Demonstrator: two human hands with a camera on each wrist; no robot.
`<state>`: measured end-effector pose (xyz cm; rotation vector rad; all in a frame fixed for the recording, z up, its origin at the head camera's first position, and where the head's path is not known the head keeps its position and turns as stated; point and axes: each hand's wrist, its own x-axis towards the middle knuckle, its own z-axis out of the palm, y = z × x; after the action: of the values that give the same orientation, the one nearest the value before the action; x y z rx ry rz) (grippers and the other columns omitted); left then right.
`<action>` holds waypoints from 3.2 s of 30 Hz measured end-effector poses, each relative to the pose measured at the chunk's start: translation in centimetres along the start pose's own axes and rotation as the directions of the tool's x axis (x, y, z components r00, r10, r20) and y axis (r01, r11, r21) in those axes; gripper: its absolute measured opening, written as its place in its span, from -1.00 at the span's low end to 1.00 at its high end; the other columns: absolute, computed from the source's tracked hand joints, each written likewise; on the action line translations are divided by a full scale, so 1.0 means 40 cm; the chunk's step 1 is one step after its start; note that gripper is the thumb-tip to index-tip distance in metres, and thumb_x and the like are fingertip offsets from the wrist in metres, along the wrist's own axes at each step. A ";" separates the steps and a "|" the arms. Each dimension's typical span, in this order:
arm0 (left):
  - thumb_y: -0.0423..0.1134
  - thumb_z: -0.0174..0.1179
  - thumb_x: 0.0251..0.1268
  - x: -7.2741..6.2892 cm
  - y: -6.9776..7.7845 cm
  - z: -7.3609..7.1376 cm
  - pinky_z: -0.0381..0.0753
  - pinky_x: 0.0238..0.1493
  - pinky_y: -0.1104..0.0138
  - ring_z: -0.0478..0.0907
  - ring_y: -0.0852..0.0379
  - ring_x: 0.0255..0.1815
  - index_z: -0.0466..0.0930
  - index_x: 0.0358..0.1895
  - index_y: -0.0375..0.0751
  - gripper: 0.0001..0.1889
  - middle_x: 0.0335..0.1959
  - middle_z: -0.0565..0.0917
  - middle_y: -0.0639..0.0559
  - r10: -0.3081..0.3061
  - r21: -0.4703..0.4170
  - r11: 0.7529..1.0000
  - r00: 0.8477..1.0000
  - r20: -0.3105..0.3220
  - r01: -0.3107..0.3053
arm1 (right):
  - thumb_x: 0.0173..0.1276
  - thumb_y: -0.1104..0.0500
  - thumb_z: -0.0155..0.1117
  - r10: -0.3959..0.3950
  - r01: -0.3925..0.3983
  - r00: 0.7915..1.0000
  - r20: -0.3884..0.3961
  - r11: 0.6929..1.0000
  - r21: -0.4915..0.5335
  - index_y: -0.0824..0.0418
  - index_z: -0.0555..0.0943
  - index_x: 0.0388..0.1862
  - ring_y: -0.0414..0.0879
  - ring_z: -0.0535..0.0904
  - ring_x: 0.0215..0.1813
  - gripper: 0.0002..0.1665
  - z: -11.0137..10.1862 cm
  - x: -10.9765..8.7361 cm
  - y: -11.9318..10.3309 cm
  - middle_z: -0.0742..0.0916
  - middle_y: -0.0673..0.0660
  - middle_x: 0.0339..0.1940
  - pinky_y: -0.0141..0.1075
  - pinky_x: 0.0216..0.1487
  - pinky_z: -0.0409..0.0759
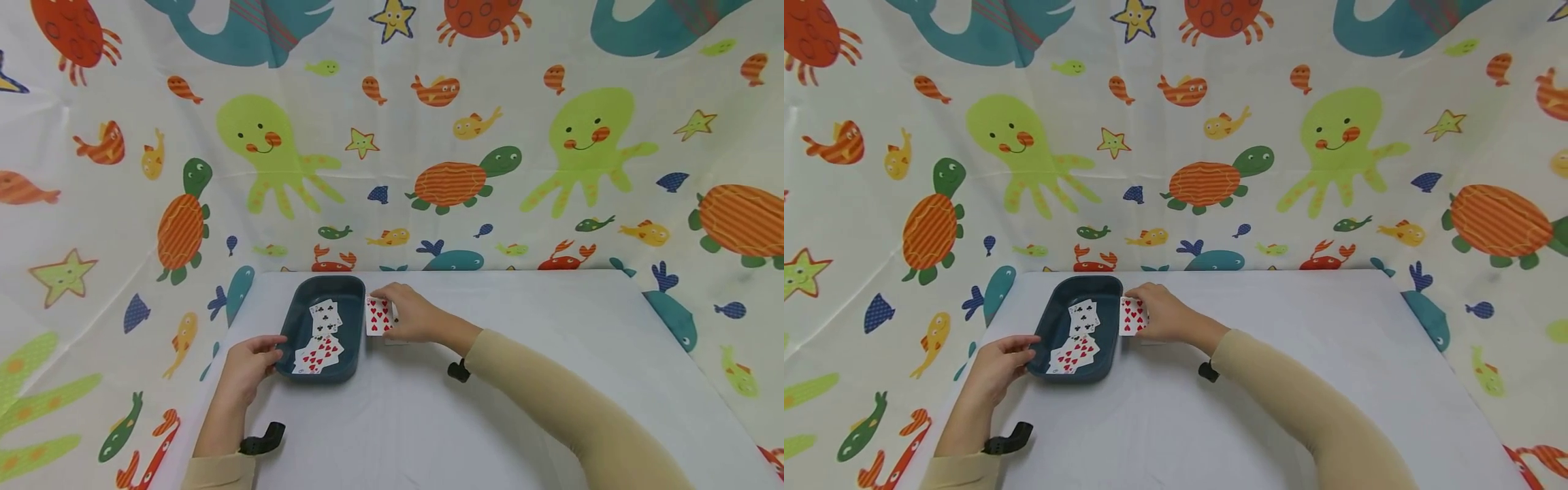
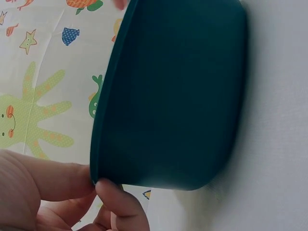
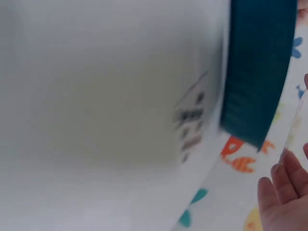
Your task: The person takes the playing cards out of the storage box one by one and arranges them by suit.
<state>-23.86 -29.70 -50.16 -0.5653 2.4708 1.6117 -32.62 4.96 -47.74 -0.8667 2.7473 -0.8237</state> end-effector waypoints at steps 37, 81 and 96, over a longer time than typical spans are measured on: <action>-0.31 0.16 0.61 0.006 -0.007 -0.012 0.69 -0.12 0.46 0.52 -0.04 0.06 0.62 0.40 -0.28 -0.60 0.29 0.55 -0.26 0.007 -0.027 1.000 1.000 0.019 -0.006 | 0.23 0.15 0.66 0.185 -0.182 0.982 0.045 0.981 -0.066 0.18 0.43 0.60 0.15 0.40 0.64 -0.02 0.009 -0.111 0.207 0.58 0.16 0.54 0.07 0.67 0.37; -0.31 0.16 0.62 -0.001 -0.009 -0.012 0.69 -0.13 0.42 0.51 -0.06 0.06 0.62 0.40 -0.30 -0.60 0.26 0.56 -0.26 0.019 -0.038 0.999 0.999 0.038 -0.018 | 0.38 -0.09 0.54 -0.130 0.105 0.991 -0.041 0.920 -0.378 0.05 0.18 0.76 0.11 0.09 0.81 0.11 0.077 0.100 -0.123 0.23 0.15 0.80 0.04 0.77 0.17; -0.33 0.17 0.60 0.001 -0.009 -0.015 0.70 -0.12 0.40 0.52 -0.06 0.03 0.62 0.39 -0.31 -0.60 0.16 0.58 -0.19 0.019 -0.037 0.999 0.999 0.037 -0.018 | 0.40 -0.22 0.50 -0.076 0.081 0.997 0.026 0.914 -0.397 0.01 0.13 0.79 0.09 0.07 0.82 0.15 0.151 0.201 -0.182 0.21 0.12 0.82 -0.03 0.79 0.10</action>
<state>-23.72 -30.38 -50.25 -0.5138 2.4315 1.6626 -33.95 -7.34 -48.65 -1.0487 2.9366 -0.2625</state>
